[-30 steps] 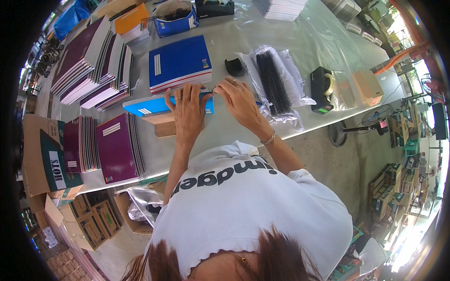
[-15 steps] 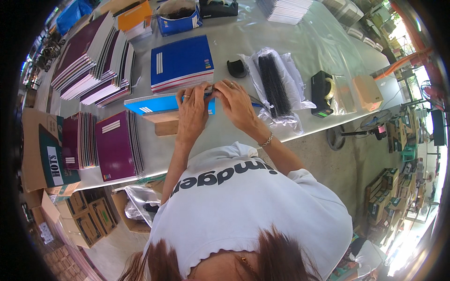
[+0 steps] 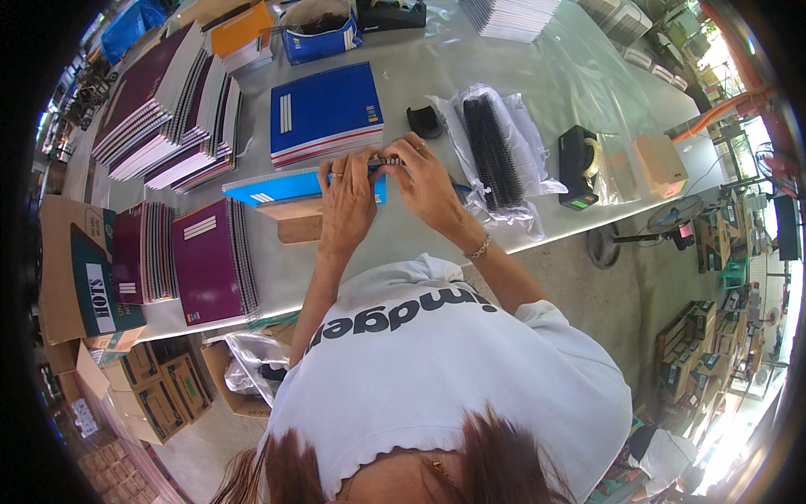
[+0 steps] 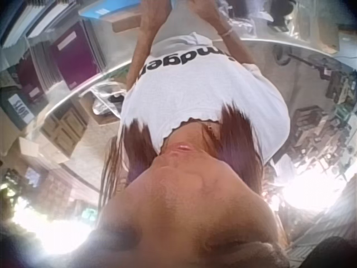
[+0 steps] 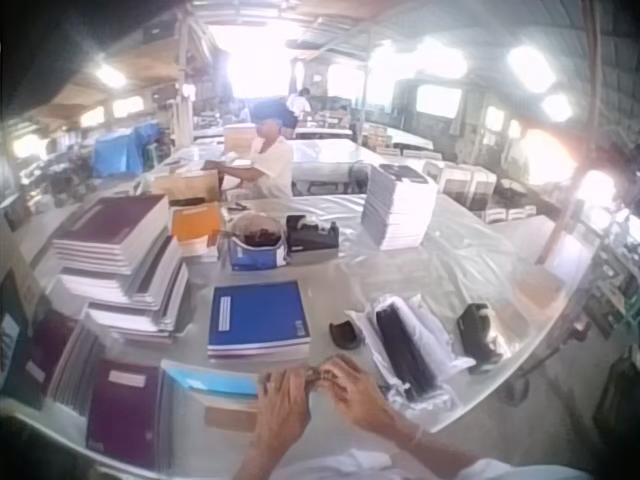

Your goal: The person inserts a metal spiral through the holes of a notebook, cuts the coil with a pair of pliers, and places the notebook onto a stack. They repeat this process with several other notebooks of different colors.

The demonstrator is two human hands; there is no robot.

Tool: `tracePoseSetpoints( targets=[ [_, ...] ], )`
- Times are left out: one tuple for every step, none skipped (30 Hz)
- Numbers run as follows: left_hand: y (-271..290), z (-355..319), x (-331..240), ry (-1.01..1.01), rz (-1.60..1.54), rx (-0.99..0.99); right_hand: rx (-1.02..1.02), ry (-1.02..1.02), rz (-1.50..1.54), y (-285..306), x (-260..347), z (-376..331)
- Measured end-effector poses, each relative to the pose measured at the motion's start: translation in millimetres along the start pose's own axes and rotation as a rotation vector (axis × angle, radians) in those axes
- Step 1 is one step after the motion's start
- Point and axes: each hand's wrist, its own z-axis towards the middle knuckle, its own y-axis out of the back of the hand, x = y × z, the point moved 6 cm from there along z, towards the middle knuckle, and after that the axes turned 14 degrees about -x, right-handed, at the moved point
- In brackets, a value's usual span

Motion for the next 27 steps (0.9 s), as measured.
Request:
tracePoseSetpoints(
  targets=[
    [0.0,0.3,-1.1,0.001,0.002,-0.002,-0.001,0.026,-0.012,0.6,1.4,1.0],
    [0.6,0.2,-1.4,0.003,0.005,-0.001,-0.002,0.051,-0.022,0.7,2.8,2.0],
    [1.1,-1.0,-1.1,0.006,-0.006,-0.003,0.032,0.059,-0.025,-0.2,3.5,3.3],
    [1.3,-3.3,-0.6,0.009,-0.017,-0.004,0.066,0.068,-0.029,-0.3,4.1,5.0],
    [1.3,-3.2,0.2,0.008,-0.029,-0.011,0.097,0.082,-0.033,-1.1,4.7,7.6],
    [1.2,-3.0,1.7,0.017,-0.029,-0.01,0.087,0.016,0.0,-0.6,2.2,8.1],
    [1.3,-3.1,3.4,0.026,-0.03,-0.009,0.076,-0.049,0.034,-0.4,0.6,6.1],
    [1.7,-1.7,5.2,0.034,-0.029,-0.014,0.066,-0.109,0.068,-0.5,-0.8,5.9],
    [1.4,-1.4,5.3,0.033,-0.03,-0.02,0.046,-0.063,0.044,-0.6,-0.1,5.2],
    [0.3,-2.1,3.8,0.033,-0.032,-0.027,0.026,-0.017,0.019,-1.1,-1.7,2.9],
    [-0.1,-1.8,3.0,0.029,-0.031,-0.033,0.002,0.029,-0.003,-1.3,-1.2,2.5],
    [-0.3,-1.3,2.5,0.029,-0.033,-0.032,-0.005,0.052,-0.022,-1.4,0.4,2.5],
    [-0.3,-0.7,2.0,0.029,-0.034,-0.032,-0.013,0.075,-0.042,-1.1,2.7,2.7],
    [-0.6,-0.9,1.5,0.027,-0.037,-0.026,-0.025,0.092,-0.061,-1.0,4.3,2.3],
    [-0.6,-0.2,1.8,0.026,-0.028,-0.029,-0.027,0.052,-0.036,-1.8,2.6,3.2],
    [-0.7,0.9,2.4,0.026,-0.019,-0.032,-0.03,0.012,-0.01,-2.6,0.8,4.6],
    [-0.2,1.4,2.7,0.029,-0.011,-0.034,-0.028,-0.029,0.014,-3.3,-1.2,5.9],
    [0.6,2.7,2.5,0.025,-0.011,-0.033,0.0,-0.045,0.03,-3.1,-1.0,8.5],
    [1.4,4.1,2.4,0.021,-0.01,-0.031,0.028,-0.061,0.045,-1.0,0.1,11.9],
    [1.3,3.7,1.8,0.022,-0.011,-0.028,0.06,-0.08,0.058,-0.5,-0.2,12.7],
    [0.7,3.0,1.7,0.023,-0.015,-0.027,0.051,-0.023,0.001,-1.1,0.8,11.7],
    [-0.4,1.9,2.1,0.023,-0.019,-0.026,0.041,0.035,-0.056,-3.3,0.8,8.8],
    [-0.6,1.7,2.0,0.025,-0.023,-0.026,0.033,0.093,-0.114,-4.8,1.6,7.3],
    [-0.2,2.2,1.0,0.021,-0.028,-0.032,0.045,0.102,-0.125,-5.7,0.7,7.5],
    [0.5,3.1,-0.2,0.016,-0.034,-0.038,0.058,0.11,-0.136,-5.8,-0.5,7.8],
    [2.2,3.4,-0.6,0.014,-0.034,-0.046,0.073,0.121,-0.143,-6.5,0.1,8.3],
    [2.7,2.8,0.0,0.01,-0.032,-0.046,0.087,0.064,-0.065,-4.6,-0.3,9.6]
  ],
)
